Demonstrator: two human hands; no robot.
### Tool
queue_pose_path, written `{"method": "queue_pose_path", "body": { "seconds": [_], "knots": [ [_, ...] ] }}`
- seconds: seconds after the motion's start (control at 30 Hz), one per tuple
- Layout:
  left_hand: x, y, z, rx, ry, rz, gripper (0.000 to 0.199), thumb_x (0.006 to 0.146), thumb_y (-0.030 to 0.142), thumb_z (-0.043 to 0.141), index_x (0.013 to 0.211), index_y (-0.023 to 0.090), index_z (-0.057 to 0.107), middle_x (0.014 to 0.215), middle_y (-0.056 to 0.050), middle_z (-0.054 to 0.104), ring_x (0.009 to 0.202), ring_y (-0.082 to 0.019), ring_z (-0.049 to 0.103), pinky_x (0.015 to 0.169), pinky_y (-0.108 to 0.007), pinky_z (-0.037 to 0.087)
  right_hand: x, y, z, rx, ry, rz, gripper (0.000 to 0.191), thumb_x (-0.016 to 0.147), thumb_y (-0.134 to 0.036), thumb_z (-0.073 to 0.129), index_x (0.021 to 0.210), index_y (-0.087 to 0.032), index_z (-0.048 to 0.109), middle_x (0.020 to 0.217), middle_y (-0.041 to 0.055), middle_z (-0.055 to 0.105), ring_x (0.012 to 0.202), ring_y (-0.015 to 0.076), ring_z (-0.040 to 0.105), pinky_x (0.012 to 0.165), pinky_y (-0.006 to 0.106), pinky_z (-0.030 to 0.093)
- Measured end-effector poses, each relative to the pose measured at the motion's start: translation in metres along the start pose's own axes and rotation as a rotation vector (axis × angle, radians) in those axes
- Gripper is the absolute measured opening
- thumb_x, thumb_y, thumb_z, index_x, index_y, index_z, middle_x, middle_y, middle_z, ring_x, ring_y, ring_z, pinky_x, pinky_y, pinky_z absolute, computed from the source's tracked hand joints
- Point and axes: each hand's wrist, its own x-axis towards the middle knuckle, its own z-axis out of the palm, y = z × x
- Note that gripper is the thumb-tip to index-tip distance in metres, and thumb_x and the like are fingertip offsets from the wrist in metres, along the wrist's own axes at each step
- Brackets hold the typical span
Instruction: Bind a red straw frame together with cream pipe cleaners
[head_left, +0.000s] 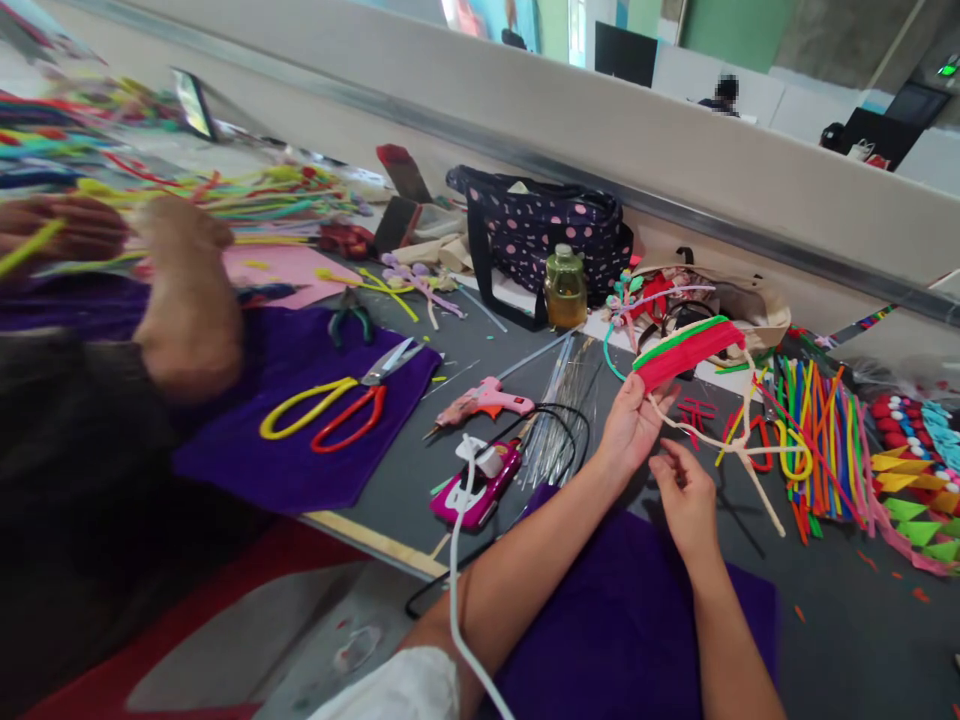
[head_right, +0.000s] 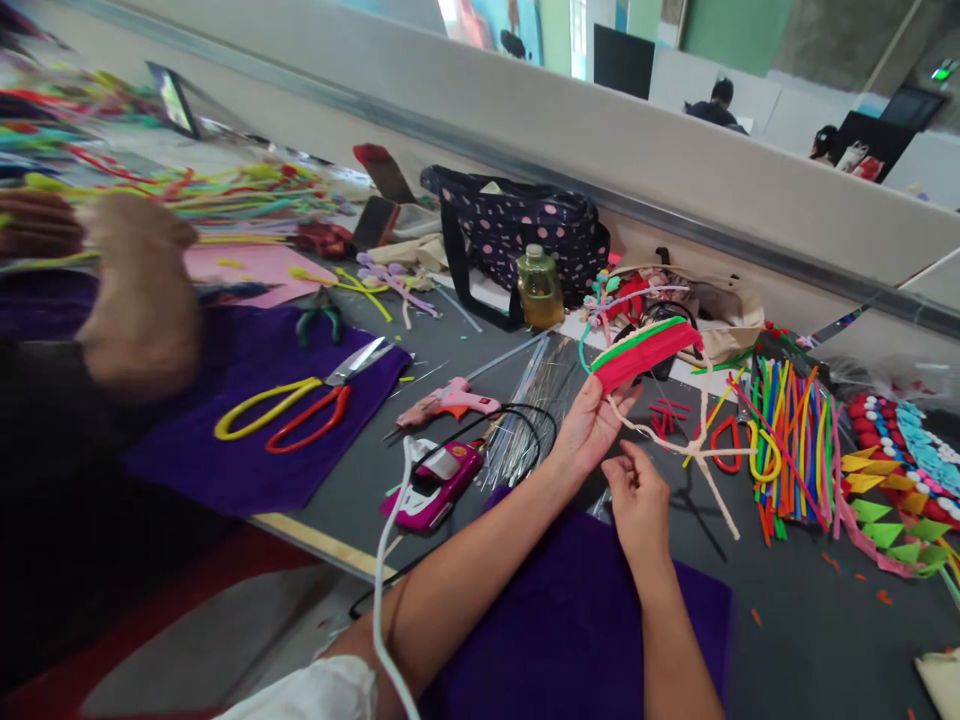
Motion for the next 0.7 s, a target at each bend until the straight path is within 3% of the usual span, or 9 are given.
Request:
{"method": "queue_pose_path", "body": {
  "seconds": [0.07,0.17,0.33,0.47,0.6,0.7],
  "knots": [
    [-0.005,-0.004,0.002,0.031,-0.004,-0.032,0.018,0.091,0.029,0.053,0.105,0.021,0.06,0.107,-0.006,0.069,0.102,-0.018,0.064,0.098,-0.039,0.046,0.008,0.004,0.004,0.265,0.088,0.15,0.034,0.08,-0.042,0.064,0.104,-0.018,0.064,0.072,0.0004,0.066,0.048,0.0086,0.05,0.044,0.021,0.039],
    [-0.013,-0.012,0.004,0.048,-0.055,-0.089,0.02,0.088,0.029,0.058,0.105,0.02,0.06,0.108,-0.007,0.069,0.103,-0.021,0.064,0.095,-0.038,0.048,0.017,0.007,-0.002,0.51,0.243,0.227,0.03,0.075,-0.042,0.069,0.092,-0.017,0.066,0.072,0.0,0.065,0.046,0.0062,0.045,0.04,0.019,0.035],
    [-0.013,-0.013,-0.002,0.145,-0.141,-0.13,0.026,0.079,0.032,0.068,0.098,0.016,0.062,0.098,-0.008,0.071,0.089,-0.02,0.067,0.083,-0.033,0.052,0.025,0.011,-0.023,0.501,0.314,0.251,0.027,0.069,-0.039,0.074,0.081,-0.016,0.069,0.073,0.0034,0.068,0.054,0.0093,0.052,0.043,0.02,0.042],
    [-0.006,-0.004,-0.011,0.303,-0.149,-0.116,0.027,0.072,0.029,0.075,0.09,0.014,0.064,0.085,-0.005,0.07,0.072,-0.016,0.068,0.07,-0.026,0.052,0.025,0.013,-0.03,0.423,0.297,0.246,0.025,0.07,-0.038,0.074,0.082,-0.016,0.071,0.072,0.0039,0.07,0.053,0.0096,0.054,0.044,0.021,0.045],
    [-0.003,-0.004,-0.016,0.3,-0.139,-0.122,0.028,0.069,0.027,0.077,0.089,0.013,0.065,0.082,-0.004,0.07,0.068,-0.013,0.066,0.067,-0.024,0.052,0.022,0.011,-0.024,0.49,0.16,0.305,0.028,0.07,-0.038,0.073,0.088,-0.016,0.072,0.078,0.0051,0.072,0.057,0.0109,0.057,0.046,0.022,0.048],
    [-0.005,-0.007,-0.015,0.295,-0.155,-0.143,0.027,0.07,0.027,0.076,0.089,0.012,0.066,0.08,-0.004,0.07,0.068,-0.012,0.065,0.066,-0.022,0.051,0.022,0.01,-0.02,0.522,0.139,0.344,0.028,0.068,-0.037,0.074,0.087,-0.016,0.073,0.075,0.0049,0.072,0.054,0.0102,0.056,0.045,0.022,0.048]
  ]
}}
